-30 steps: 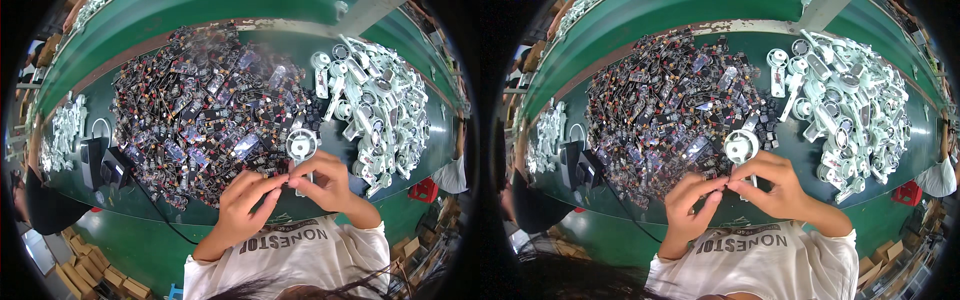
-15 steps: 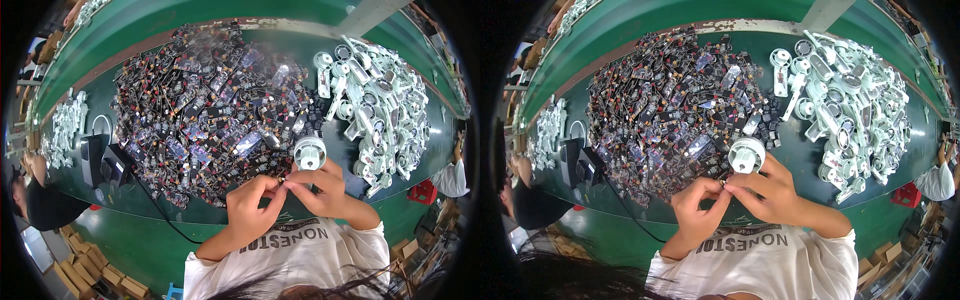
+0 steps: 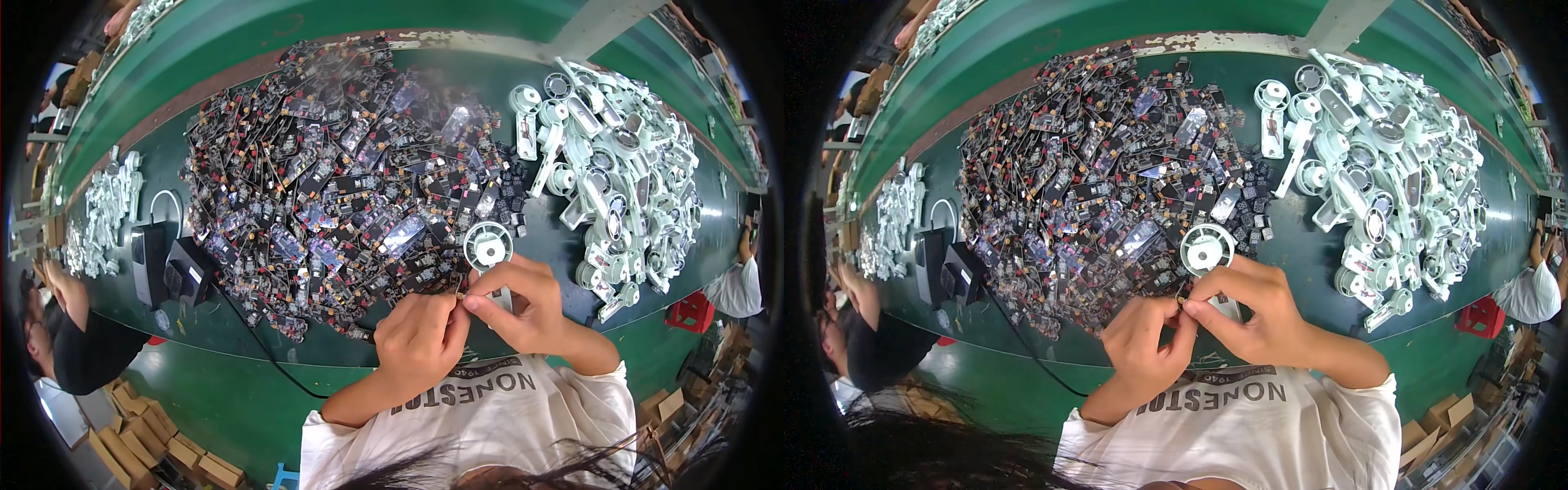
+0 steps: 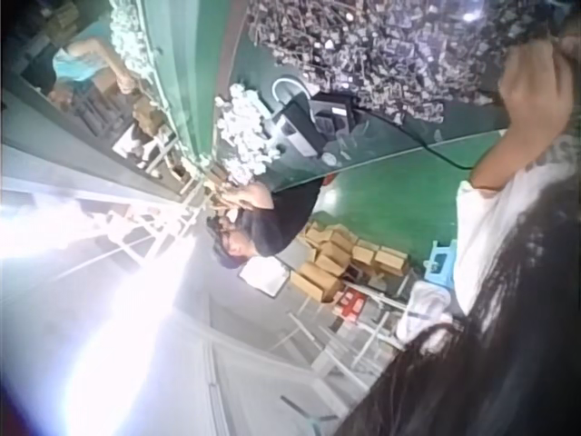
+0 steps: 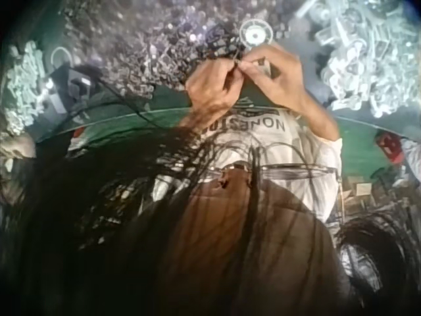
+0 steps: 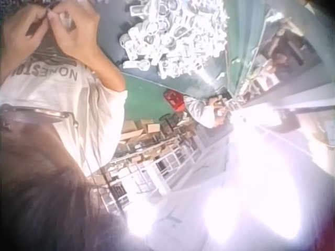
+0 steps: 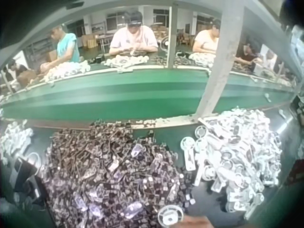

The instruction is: Assembling small electronic components into white plastic housings on an assembly line.

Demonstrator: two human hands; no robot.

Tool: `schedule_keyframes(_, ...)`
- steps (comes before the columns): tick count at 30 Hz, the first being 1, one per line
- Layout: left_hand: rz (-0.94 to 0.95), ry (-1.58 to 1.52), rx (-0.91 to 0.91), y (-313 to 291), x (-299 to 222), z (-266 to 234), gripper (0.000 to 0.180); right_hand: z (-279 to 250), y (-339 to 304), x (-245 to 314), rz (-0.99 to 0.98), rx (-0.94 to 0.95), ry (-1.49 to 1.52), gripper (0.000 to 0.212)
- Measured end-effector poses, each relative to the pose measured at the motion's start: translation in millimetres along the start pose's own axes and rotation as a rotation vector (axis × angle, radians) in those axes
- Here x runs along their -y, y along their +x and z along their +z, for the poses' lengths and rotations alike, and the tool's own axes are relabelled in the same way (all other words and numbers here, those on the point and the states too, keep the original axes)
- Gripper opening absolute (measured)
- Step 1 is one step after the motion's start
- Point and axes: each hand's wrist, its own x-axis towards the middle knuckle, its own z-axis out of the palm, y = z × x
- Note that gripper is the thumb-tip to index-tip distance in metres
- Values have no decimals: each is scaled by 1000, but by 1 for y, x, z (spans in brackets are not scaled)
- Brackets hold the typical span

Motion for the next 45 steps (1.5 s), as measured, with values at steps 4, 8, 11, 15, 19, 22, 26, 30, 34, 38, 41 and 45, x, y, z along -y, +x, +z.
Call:
schedule_keyframes(4, -27, -34, -25, -5, -3, 6, 17, 1, 0, -3, -31, -12, -23, 6)
schedule_keyframes(8, 0, 19, -21, -4, -2, 8, 17, 1, 0, -2, -27, -14, -36, 6)
schedule_keyframes(11, -16, 37, 2, -4, -4, 7, 18, 2, -1, -7, -53, -10, -39, 6)
schedule_keyframes(15, -42, 17, 21, -8, -2, 8, 17, -2, 1, -3, -12, 44, -94, 5)
schedule_keyframes(19, -57, 3, 7, -8, -3, 8, 16, 2, -3, -9, -65, 13, -92, 6)
schedule_keyframes(22, -113, -88, 9, 0, -4, 6, 14, 0, 1, -3, -121, -33, -178, 9)
schedule_keyframes(26, -221, -283, -2, 7, -5, 5, 14, 0, 4, -3, -289, -100, -330, 12)
schedule_keyframes(30, -209, -287, -14, 6, -4, 9, 14, -7, 0, -5, -211, -59, -335, 13)
schedule_keyframes(34, -160, -235, -1, 5, -3, 10, 15, -6, -3, -6, -188, -52, -309, 14)
schedule_keyframes(38, -128, -195, 21, 4, -1, 10, 15, -2, -4, -11, -221, -95, -296, 15)
schedule_keyframes(41, -133, -167, 30, 3, -3, 10, 15, 1, -6, -14, -238, -105, -303, 16)
schedule_keyframes(45, -120, -131, 51, 0, 0, 15, 15, 0, -3, -12, -263, -85, -333, 18)
